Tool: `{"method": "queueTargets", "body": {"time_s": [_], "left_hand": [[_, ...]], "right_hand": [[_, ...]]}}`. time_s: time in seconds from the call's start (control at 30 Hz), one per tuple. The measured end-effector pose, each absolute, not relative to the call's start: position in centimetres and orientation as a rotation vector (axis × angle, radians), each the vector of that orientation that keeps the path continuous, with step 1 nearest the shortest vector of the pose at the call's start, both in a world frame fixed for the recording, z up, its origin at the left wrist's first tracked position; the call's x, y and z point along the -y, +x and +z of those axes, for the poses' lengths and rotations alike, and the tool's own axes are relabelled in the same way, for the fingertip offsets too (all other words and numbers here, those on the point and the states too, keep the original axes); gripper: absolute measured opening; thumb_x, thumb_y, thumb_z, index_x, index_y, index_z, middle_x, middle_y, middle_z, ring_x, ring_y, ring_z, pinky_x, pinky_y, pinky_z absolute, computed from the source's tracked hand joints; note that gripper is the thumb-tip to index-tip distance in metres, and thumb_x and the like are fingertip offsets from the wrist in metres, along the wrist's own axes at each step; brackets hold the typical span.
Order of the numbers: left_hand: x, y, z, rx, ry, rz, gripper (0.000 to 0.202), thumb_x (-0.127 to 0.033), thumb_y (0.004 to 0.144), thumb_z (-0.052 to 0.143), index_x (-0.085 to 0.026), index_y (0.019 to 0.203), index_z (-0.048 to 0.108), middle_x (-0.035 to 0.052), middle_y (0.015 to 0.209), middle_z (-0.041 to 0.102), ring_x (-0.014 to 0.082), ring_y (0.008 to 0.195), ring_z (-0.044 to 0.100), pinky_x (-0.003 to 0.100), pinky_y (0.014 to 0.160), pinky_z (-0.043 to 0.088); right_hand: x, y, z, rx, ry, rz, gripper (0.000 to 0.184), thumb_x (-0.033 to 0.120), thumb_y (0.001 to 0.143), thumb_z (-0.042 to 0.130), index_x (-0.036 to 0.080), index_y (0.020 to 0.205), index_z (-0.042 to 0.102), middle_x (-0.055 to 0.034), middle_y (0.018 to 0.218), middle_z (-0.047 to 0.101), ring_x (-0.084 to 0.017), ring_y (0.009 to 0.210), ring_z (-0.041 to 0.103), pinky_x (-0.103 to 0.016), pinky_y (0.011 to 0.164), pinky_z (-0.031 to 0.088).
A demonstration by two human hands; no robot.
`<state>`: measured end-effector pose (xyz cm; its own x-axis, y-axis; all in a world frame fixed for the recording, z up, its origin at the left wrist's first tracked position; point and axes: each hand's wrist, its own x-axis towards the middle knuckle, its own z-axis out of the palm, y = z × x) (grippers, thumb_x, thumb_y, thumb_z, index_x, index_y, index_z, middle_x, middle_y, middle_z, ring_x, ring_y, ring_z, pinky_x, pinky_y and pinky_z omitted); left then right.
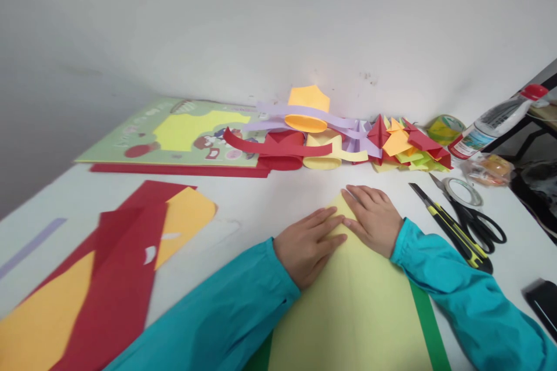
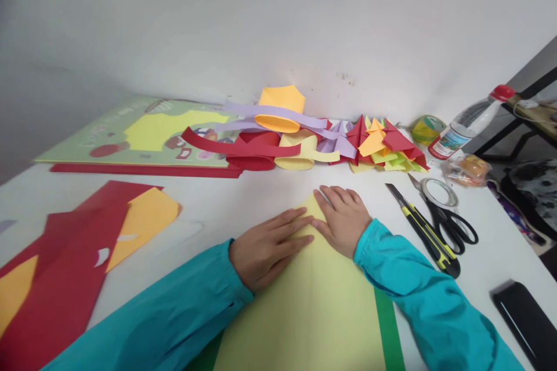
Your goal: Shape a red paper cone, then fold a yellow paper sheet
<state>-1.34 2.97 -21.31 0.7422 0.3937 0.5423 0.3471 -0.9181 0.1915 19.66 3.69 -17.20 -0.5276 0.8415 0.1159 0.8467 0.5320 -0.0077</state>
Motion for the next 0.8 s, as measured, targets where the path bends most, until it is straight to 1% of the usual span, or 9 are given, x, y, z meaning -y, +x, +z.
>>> {"method": "queueTargets", "body": {"time_s": [0.37,0.6,0.7,0.8], "left_hand": [[-2.78,-1.34,-20.95,-0.632,2.855,0.867,0.031,-0.018,0.087,0.041,-0.014,0.113,0.057,0.0176,0.124,0.055,0.0306,0.129,0.037,0.051,0.1,0.042],[-2.97,-1.24,-21.31,-0.607,2.891,0.934,0.031,-0.018,0.088,0.038,-0.014,0.112,0.057,0.0173,0.122,0.056,0.0315,0.126,0.04,0.051,0.096,0.044],[-2.97,-1.17,-21.26,-0.611,2.887,0.943,0.031,-0.019,0.088,0.038,-0.014,0.111,0.057,0.0172,0.121,0.056,0.0312,0.126,0.041,0.051,0.096,0.045],[-2.9,-1.15,-21.14,-0.626,2.88,0.931,0.03,-0.02,0.088,0.038,-0.014,0.111,0.057,0.0171,0.122,0.055,0.0311,0.126,0.041,0.051,0.097,0.045]], "right_hand": [[-3.61,19.57,-17.0,2.659,-1.486,-0.048,0.055,0.046,0.095,0.031,0.013,0.139,0.038,-0.011,0.143,0.041,-0.028,0.127,0.036,-0.043,0.102,0.03],[-3.62,19.58,-17.12,2.655,-1.481,-0.055,0.055,0.045,0.094,0.032,0.013,0.139,0.038,-0.0115,0.143,0.041,-0.028,0.126,0.036,-0.043,0.101,0.03],[-3.69,19.59,-17.14,2.655,-1.474,-0.051,0.056,0.045,0.094,0.033,0.013,0.14,0.036,-0.0119,0.142,0.042,-0.028,0.125,0.036,-0.043,0.101,0.03],[-3.66,19.55,-17.03,2.662,-1.465,-0.068,0.055,0.046,0.094,0.033,0.018,0.141,0.035,-0.0116,0.142,0.042,-0.028,0.125,0.037,-0.044,0.1,0.03]]}}
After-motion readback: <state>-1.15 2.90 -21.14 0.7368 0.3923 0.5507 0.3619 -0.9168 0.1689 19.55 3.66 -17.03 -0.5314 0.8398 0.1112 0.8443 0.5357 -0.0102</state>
